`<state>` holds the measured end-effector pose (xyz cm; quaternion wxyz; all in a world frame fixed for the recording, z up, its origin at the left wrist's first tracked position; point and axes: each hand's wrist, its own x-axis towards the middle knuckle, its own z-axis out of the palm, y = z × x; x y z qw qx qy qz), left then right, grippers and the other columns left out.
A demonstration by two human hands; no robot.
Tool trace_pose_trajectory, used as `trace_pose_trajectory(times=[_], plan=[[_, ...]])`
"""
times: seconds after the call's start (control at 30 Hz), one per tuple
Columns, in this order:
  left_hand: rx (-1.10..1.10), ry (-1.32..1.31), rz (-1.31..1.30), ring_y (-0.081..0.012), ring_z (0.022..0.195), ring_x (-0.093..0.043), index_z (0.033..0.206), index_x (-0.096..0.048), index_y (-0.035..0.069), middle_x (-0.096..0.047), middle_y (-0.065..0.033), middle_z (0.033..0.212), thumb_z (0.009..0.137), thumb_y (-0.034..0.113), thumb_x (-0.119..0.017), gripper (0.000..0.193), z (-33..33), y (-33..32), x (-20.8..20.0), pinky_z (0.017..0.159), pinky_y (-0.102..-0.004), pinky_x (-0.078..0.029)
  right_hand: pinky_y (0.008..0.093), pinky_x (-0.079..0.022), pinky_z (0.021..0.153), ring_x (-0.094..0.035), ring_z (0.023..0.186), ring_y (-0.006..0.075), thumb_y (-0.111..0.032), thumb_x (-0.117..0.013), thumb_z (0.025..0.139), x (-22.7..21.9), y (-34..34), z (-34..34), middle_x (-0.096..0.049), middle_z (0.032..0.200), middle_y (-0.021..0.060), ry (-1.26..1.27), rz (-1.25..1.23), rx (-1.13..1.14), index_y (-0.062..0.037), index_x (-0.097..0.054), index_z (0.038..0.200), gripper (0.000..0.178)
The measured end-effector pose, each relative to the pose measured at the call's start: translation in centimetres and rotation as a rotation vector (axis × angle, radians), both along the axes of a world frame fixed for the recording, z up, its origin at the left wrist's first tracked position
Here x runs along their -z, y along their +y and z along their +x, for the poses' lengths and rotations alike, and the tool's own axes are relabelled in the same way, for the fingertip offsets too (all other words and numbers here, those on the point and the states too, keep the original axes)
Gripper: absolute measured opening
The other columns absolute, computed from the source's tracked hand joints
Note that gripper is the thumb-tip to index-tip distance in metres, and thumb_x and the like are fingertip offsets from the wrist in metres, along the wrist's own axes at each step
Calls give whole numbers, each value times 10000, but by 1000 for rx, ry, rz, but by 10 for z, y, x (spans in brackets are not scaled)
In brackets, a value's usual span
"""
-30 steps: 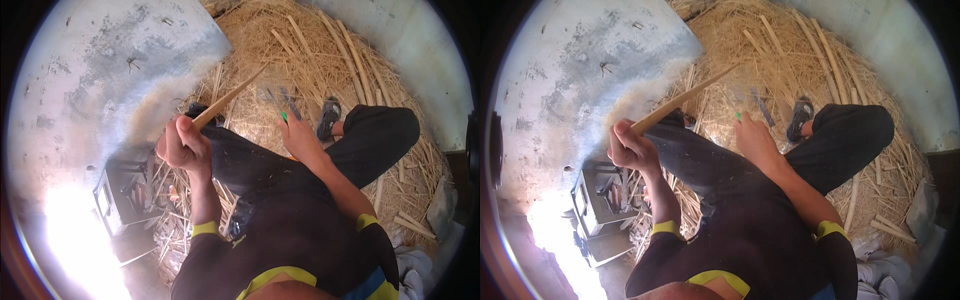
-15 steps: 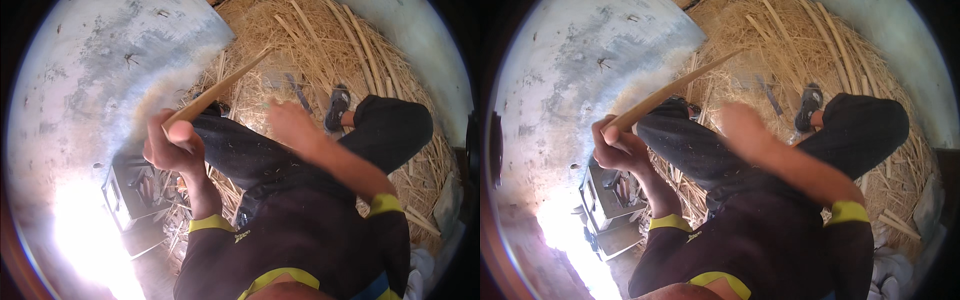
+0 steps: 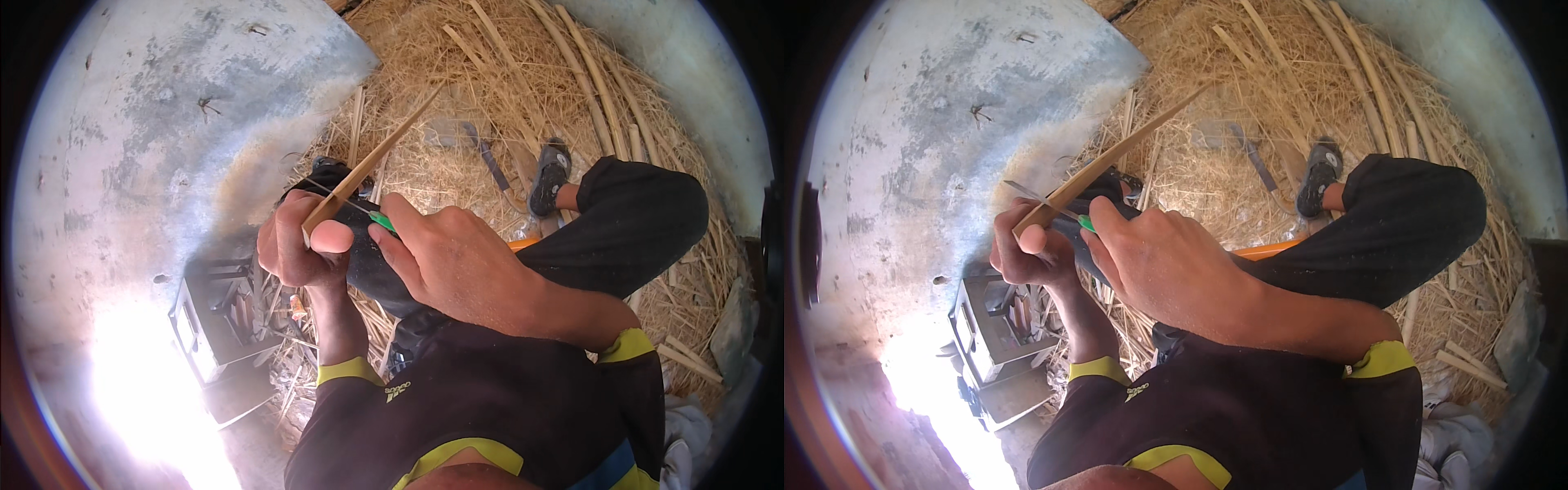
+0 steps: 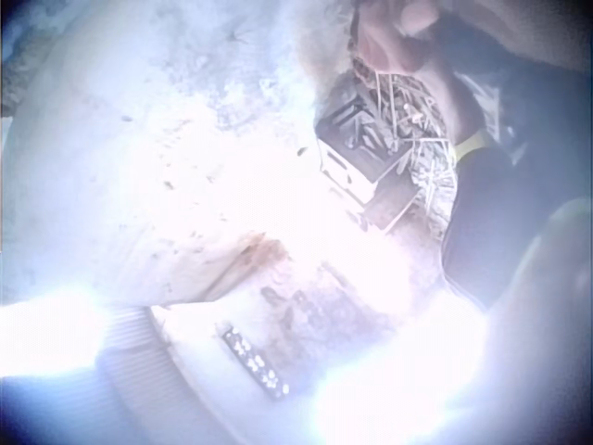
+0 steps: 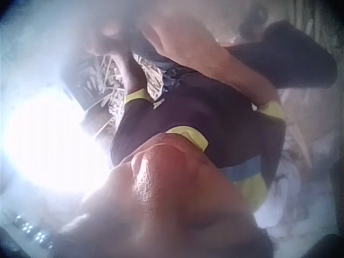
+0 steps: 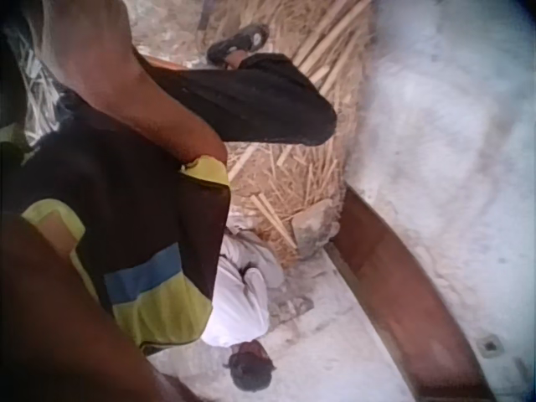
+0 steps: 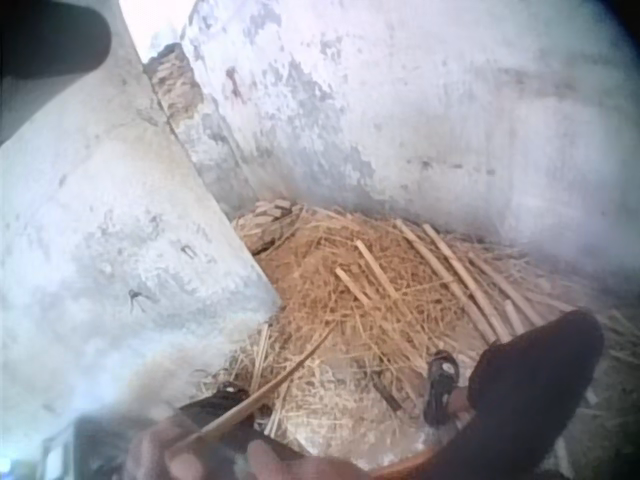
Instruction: The person sits on a straw-covered floor and uses a green-handled knife to shave a long, thin bamboo stick. They hold the stick with their left hand and repeatedly scrape the blade along its length to remove the outer layer, producing fine shavings.
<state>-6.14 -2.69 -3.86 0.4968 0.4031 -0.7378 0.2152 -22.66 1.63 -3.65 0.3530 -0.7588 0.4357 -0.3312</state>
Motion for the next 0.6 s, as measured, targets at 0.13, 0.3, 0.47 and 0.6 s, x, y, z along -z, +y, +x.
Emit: trace_pose_trajectory(times=[0.13, 0.3, 0.47, 0.6], plan=[[-29, -134, 65, -162, 456, -547, 672, -535, 0, -551, -68, 532, 926, 595, -404, 660, 3, -7, 9, 428, -267, -416, 466, -458, 481, -617, 624, 400, -181, -507, 942, 80, -41, -8, -572, 623, 251, 361, -43, 228, 31, -505, 920, 213], [27, -73, 48, -172, 431, -530, 673, -521, 6, -528, -68, 508, 917, 608, -403, 661, -2, 2, 16, 410, -262, -389, 473, -509, 524, -632, 615, 405, -229, -507, 941, 31, -23, -13, -608, 634, 217, 179, 19, 201, -2, -488, 946, 227], [-31, -59, 40, -178, 430, -543, 668, -520, 31, -525, -57, 509, 923, 606, -389, 643, -2, -2, 10, 412, -278, -394, 459, -518, 517, -628, 573, 394, -224, -531, 930, 70, -32, -1, -582, 569, 197, 262, -76, 221, -4, -478, 927, 226], [-69, -104, 5, -171, 430, -543, 657, -509, 47, -512, -50, 498, 939, 595, -358, 634, -1, -2, 15, 406, -282, -388, 452, -481, 469, -611, 529, 368, -194, -548, 922, 54, -32, -9, -559, 544, 191, 137, -105, 163, -5, -476, 925, 202]])
